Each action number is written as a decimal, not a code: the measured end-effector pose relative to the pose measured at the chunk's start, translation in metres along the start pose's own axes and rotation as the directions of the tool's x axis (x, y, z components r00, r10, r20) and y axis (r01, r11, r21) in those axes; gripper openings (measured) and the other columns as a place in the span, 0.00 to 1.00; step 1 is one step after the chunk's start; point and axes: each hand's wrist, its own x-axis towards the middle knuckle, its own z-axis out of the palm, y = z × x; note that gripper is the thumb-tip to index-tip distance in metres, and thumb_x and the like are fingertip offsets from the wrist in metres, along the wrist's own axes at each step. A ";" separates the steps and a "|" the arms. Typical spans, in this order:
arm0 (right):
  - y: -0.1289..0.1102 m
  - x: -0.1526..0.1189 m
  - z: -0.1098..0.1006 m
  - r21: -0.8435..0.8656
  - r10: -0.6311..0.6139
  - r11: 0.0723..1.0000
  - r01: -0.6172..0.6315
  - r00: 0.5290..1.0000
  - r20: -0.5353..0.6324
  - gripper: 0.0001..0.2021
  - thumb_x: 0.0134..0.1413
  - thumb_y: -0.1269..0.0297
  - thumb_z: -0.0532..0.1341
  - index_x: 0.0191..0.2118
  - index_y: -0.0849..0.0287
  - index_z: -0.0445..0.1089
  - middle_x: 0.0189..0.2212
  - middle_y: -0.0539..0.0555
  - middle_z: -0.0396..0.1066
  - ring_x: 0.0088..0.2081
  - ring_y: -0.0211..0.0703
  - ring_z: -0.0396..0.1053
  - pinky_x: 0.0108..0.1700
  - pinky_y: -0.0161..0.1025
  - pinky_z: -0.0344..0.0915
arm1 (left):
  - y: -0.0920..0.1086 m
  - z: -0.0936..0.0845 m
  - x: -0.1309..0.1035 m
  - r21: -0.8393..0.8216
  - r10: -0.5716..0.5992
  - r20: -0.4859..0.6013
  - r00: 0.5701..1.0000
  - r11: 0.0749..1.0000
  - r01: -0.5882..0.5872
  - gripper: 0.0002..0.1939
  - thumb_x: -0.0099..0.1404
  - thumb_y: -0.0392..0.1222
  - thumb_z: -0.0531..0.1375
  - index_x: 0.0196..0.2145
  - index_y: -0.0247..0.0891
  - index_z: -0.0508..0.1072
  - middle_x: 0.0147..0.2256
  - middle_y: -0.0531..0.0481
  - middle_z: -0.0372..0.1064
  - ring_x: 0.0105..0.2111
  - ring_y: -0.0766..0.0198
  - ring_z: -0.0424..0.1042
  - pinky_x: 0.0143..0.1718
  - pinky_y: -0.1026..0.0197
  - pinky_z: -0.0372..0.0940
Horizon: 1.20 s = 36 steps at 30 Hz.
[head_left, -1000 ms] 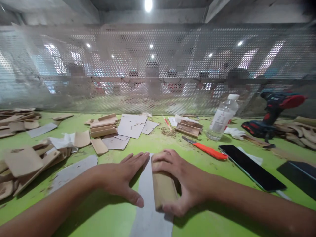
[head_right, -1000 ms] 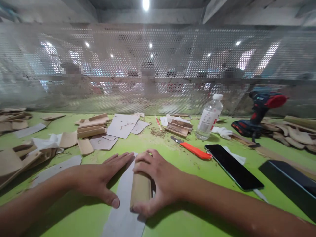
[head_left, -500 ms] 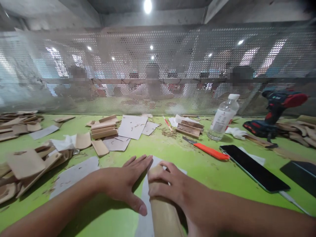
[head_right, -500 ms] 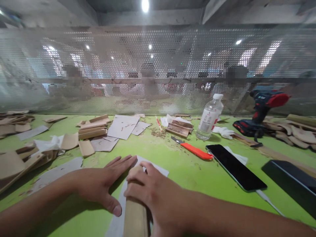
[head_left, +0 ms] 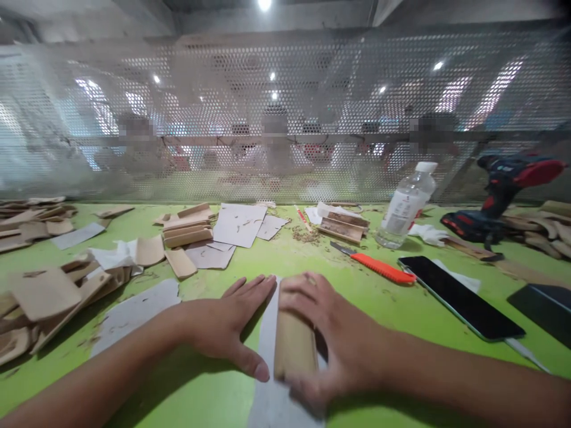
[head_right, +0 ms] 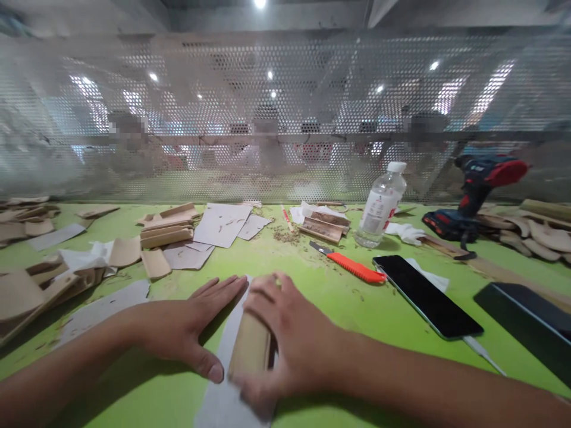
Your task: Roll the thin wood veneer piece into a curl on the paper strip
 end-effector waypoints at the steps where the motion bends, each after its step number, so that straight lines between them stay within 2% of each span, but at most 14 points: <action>1: -0.001 -0.001 0.001 0.015 -0.045 0.999 0.044 0.999 0.024 0.41 0.38 0.42 0.73 0.56 0.61 0.72 0.58 0.64 0.68 0.60 0.62 0.62 0.71 0.62 0.45 | 0.000 0.000 0.000 0.004 0.009 -0.007 1.000 1.000 -0.009 0.72 0.58 0.76 0.65 0.75 0.33 0.25 0.74 0.38 0.17 0.73 0.38 0.22 0.71 0.37 0.39; 3: -0.001 -0.001 0.001 0.033 -0.106 0.994 0.104 0.992 0.073 0.42 0.37 0.40 0.73 0.56 0.61 0.72 0.58 0.63 0.68 0.60 0.61 0.63 0.72 0.61 0.42 | 0.000 0.001 0.000 0.015 0.022 -0.021 1.000 1.000 -0.022 0.71 0.59 0.76 0.64 0.75 0.34 0.26 0.74 0.38 0.17 0.73 0.38 0.23 0.71 0.37 0.40; 6: 0.001 -0.001 -0.001 -0.025 -0.005 1.000 0.006 1.000 0.029 0.40 0.42 0.39 0.71 0.57 0.61 0.72 0.60 0.65 0.67 0.60 0.63 0.61 0.67 0.62 0.53 | 0.000 0.001 0.000 0.017 0.005 -0.024 1.000 1.000 -0.005 0.71 0.58 0.77 0.64 0.75 0.36 0.25 0.73 0.39 0.16 0.73 0.37 0.23 0.70 0.35 0.41; 8: 0.000 -0.001 -0.001 -0.041 0.034 0.999 -0.034 0.999 0.002 0.40 0.42 0.41 0.72 0.59 0.61 0.71 0.60 0.66 0.66 0.60 0.65 0.60 0.65 0.62 0.56 | 0.000 0.000 0.000 0.012 -0.005 -0.007 1.000 1.000 0.005 0.73 0.57 0.77 0.65 0.75 0.34 0.24 0.73 0.38 0.16 0.73 0.37 0.23 0.70 0.35 0.40; 12: -0.001 0.000 0.002 0.012 -0.114 0.994 0.113 0.990 0.077 0.42 0.38 0.39 0.73 0.58 0.58 0.71 0.60 0.63 0.67 0.61 0.63 0.62 0.70 0.61 0.48 | 0.001 -0.001 0.000 0.011 0.022 0.009 1.000 1.000 -0.022 0.72 0.57 0.75 0.66 0.75 0.33 0.25 0.73 0.38 0.16 0.72 0.38 0.22 0.71 0.37 0.38; 17: 0.004 0.001 0.001 -0.054 -0.010 0.998 0.010 1.000 0.001 0.38 0.42 0.42 0.72 0.57 0.60 0.72 0.60 0.66 0.67 0.59 0.64 0.62 0.67 0.62 0.53 | 0.002 -0.002 0.000 -0.008 0.002 0.005 1.000 1.000 -0.002 0.74 0.56 0.75 0.66 0.75 0.33 0.24 0.73 0.38 0.15 0.72 0.36 0.21 0.70 0.35 0.38; 22: 0.003 0.000 -0.002 -0.029 -0.082 0.996 0.085 0.993 0.079 0.41 0.38 0.37 0.72 0.57 0.55 0.72 0.60 0.61 0.67 0.59 0.65 0.62 0.70 0.64 0.44 | 0.002 -0.001 0.001 0.004 0.014 0.005 1.000 1.000 -0.014 0.73 0.56 0.75 0.67 0.75 0.34 0.26 0.73 0.39 0.17 0.72 0.37 0.21 0.70 0.36 0.37; 26: 0.003 0.001 -0.004 -0.095 0.058 0.994 -0.053 0.997 0.042 0.39 0.44 0.40 0.71 0.59 0.58 0.72 0.62 0.65 0.65 0.61 0.67 0.60 0.67 0.66 0.50 | 0.001 -0.001 0.000 -0.004 -0.011 0.016 1.000 1.000 0.011 0.74 0.56 0.75 0.67 0.75 0.34 0.24 0.73 0.39 0.14 0.72 0.38 0.20 0.70 0.35 0.38; 28: 0.002 0.001 -0.003 -0.082 0.033 0.996 -0.031 0.999 0.029 0.40 0.43 0.41 0.70 0.60 0.59 0.71 0.62 0.65 0.65 0.62 0.67 0.59 0.68 0.65 0.50 | 0.001 -0.002 0.000 -0.003 -0.007 0.024 1.000 1.000 0.007 0.74 0.56 0.75 0.67 0.75 0.33 0.25 0.73 0.39 0.15 0.72 0.38 0.20 0.70 0.35 0.38; 31: 0.003 -0.001 -0.003 -0.033 -0.076 0.996 0.078 0.995 0.068 0.42 0.39 0.38 0.71 0.59 0.57 0.72 0.61 0.62 0.67 0.61 0.64 0.61 0.69 0.62 0.49 | 0.002 -0.002 0.000 0.002 0.003 0.024 1.000 1.000 -0.003 0.73 0.56 0.75 0.67 0.75 0.34 0.26 0.73 0.39 0.16 0.72 0.38 0.21 0.70 0.36 0.38; 36: 0.009 0.001 -0.005 -0.115 0.062 0.991 -0.061 0.998 0.006 0.40 0.46 0.40 0.70 0.61 0.61 0.71 0.63 0.66 0.65 0.62 0.66 0.60 0.67 0.64 0.52 | 0.001 -0.001 0.000 -0.011 -0.004 0.015 1.000 1.000 0.004 0.74 0.55 0.76 0.67 0.75 0.36 0.24 0.73 0.39 0.15 0.72 0.38 0.22 0.70 0.36 0.39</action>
